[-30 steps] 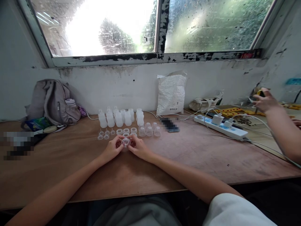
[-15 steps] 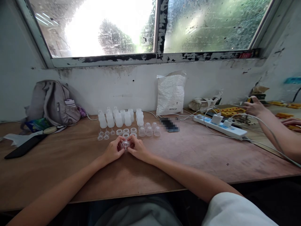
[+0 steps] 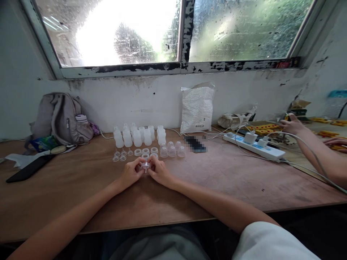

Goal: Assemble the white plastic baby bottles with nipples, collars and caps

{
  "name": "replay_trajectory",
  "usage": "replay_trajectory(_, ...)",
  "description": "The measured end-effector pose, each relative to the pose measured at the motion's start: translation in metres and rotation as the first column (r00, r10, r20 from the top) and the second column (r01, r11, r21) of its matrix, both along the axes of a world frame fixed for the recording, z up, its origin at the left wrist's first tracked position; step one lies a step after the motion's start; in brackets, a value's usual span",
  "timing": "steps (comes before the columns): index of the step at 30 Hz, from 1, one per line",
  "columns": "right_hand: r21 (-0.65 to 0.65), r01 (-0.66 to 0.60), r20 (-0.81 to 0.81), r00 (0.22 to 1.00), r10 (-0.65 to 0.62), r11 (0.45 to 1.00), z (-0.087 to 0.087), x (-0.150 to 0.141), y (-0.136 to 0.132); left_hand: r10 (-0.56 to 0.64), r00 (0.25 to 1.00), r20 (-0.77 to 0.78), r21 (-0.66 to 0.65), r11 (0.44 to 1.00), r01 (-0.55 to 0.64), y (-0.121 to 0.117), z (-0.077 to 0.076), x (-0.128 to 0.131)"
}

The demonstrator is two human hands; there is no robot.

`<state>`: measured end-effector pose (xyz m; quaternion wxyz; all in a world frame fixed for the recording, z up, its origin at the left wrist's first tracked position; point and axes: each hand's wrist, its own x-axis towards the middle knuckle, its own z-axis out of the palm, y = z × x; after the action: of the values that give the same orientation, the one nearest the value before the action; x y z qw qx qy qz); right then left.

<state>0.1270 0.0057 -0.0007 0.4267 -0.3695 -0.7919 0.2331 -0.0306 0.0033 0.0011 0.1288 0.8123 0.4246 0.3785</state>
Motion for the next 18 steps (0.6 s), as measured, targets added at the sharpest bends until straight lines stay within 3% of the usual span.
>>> replay_trajectory(7,-0.034,0.017,0.002,1.000,-0.017,0.999,-0.0028,0.0007,0.0022,-0.008,1.000,0.009,-0.037,0.999,0.008,0.0010,-0.0022,-0.0022)
replay_trajectory(18,0.068,0.016,0.022,1.000,-0.018,0.998,-0.0028,0.0023,0.0030,-0.017,0.999,0.041,-0.059,0.998,0.020,-0.0027,0.0029,-0.0020)
